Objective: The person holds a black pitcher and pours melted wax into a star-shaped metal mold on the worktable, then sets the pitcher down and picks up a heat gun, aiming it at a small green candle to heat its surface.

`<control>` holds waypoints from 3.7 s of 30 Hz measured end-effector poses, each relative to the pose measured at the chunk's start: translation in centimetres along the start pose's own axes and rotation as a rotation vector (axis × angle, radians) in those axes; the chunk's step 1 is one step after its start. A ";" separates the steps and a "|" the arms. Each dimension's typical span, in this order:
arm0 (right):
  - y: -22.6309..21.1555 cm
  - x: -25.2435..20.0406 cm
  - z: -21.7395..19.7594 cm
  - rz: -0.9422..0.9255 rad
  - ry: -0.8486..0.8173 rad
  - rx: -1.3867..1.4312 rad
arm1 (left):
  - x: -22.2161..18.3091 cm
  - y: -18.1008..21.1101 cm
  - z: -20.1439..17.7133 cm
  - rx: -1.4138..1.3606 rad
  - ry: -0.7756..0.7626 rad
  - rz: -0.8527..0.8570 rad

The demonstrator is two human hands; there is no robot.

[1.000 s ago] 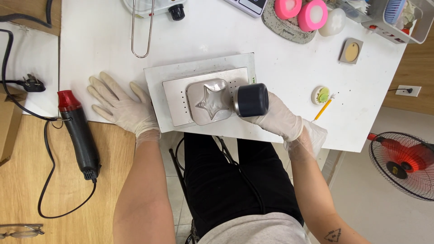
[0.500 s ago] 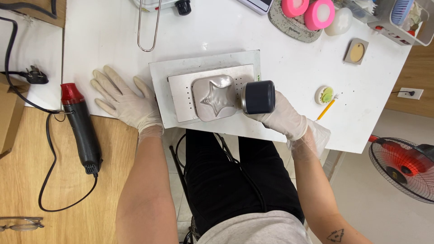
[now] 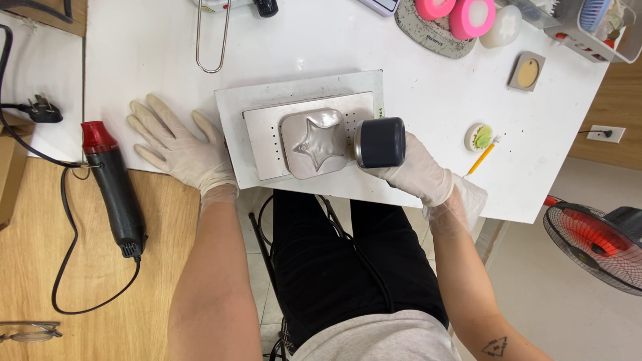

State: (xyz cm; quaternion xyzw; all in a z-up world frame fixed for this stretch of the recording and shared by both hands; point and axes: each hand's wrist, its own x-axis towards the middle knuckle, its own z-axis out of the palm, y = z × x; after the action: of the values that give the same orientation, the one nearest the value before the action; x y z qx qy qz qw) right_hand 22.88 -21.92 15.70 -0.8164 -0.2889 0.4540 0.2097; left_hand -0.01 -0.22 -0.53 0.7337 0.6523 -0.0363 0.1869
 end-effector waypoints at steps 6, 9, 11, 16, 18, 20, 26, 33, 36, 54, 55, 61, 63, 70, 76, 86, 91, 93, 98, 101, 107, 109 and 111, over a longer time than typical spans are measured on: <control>-1.3 -0.3 0.1 0.099 0.014 -0.031 | -0.2 0.3 -0.6 0.006 -0.024 -0.012; -1.1 -0.2 0.1 0.051 0.008 0.048 | -0.1 0.2 -0.6 0.001 -0.024 -0.012; -1.2 -0.2 0.1 0.016 0.007 0.067 | 0.0 0.1 -0.3 0.006 -0.020 -0.005; -1.0 -0.3 0.2 0.055 0.018 0.039 | -0.2 0.2 -0.4 0.020 -0.009 0.000; -1.1 -0.2 0.2 -0.013 0.011 0.115 | -0.2 0.3 -0.7 0.004 -0.017 -0.008; -1.1 -0.1 0.2 -0.012 0.008 0.087 | -0.1 0.1 -0.5 0.002 -0.015 -0.009; -1.3 -0.4 0.2 0.014 0.018 0.023 | -0.2 0.1 -0.2 0.014 -0.010 -0.004; -6.8 -1.4 -0.9 0.106 0.060 -0.072 | -0.2 -0.2 0.1 -0.014 0.018 0.009; -9.2 -1.8 -2.0 0.362 0.123 -0.138 | 0.1 0.3 -0.7 -0.016 0.001 -0.003; -16.3 -0.3 -0.6 0.268 0.166 -0.481 | -0.1 0.0 -1.1 -0.002 -0.039 0.001; -16.2 -0.1 -0.6 0.264 0.165 -0.488 | 0.2 0.2 -1.0 -0.007 -0.038 -0.004; -17.0 -0.1 0.5 0.335 0.111 -0.542 | -0.2 -0.4 -1.3 -0.013 -0.086 -0.010; -17.2 -0.1 0.5 0.303 0.158 -0.458 | 0.0 -0.1 -1.6 -0.033 -0.098 -0.014; -17.6 0.1 0.8 0.250 0.128 -0.459 | 0.1 -0.2 -1.6 -0.042 -0.111 -0.024; -18.0 -0.6 1.5 0.204 0.281 -0.519 | -0.2 -0.3 -1.7 -0.048 -0.119 -0.016; -16.6 -1.5 1.3 0.209 0.263 -0.478 | 0.1 -0.3 -1.6 -0.037 -0.108 -0.008; -13.8 -2.6 2.0 0.093 0.362 -0.440 | 0.0 -0.4 -0.8 -0.028 -0.093 -0.001; -13.1 -3.1 2.3 0.315 0.466 -0.300 | 0.1 -0.5 -0.3 0.001 -0.064 0.008; -8.2 -6.0 2.3 0.195 0.358 -0.173 | 0.1 -0.3 0.1 0.007 -0.037 0.012; -5.5 -6.8 2.3 0.335 0.432 -0.099 | 0.0 -0.4 0.1 0.011 -0.013 0.012; -2.3 -9.2 2.1 0.232 0.336 0.060 | -0.3 -0.6 0.5 0.006 0.036 0.038; -2.2 -9.4 1.5 0.250 0.277 0.022 | -0.5 -0.2 0.3 0.010 0.046 0.057; -2.0 -9.2 1.2 0.013 0.431 0.030 | -0.6 0.7 -1.0 0.004 0.003 0.019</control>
State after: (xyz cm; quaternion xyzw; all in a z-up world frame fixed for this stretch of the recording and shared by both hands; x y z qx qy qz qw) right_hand 17.37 -26.41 22.02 -0.8933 -0.2252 0.2743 0.2759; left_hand 0.39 -0.55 0.72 0.7402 0.6456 -0.0347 0.1846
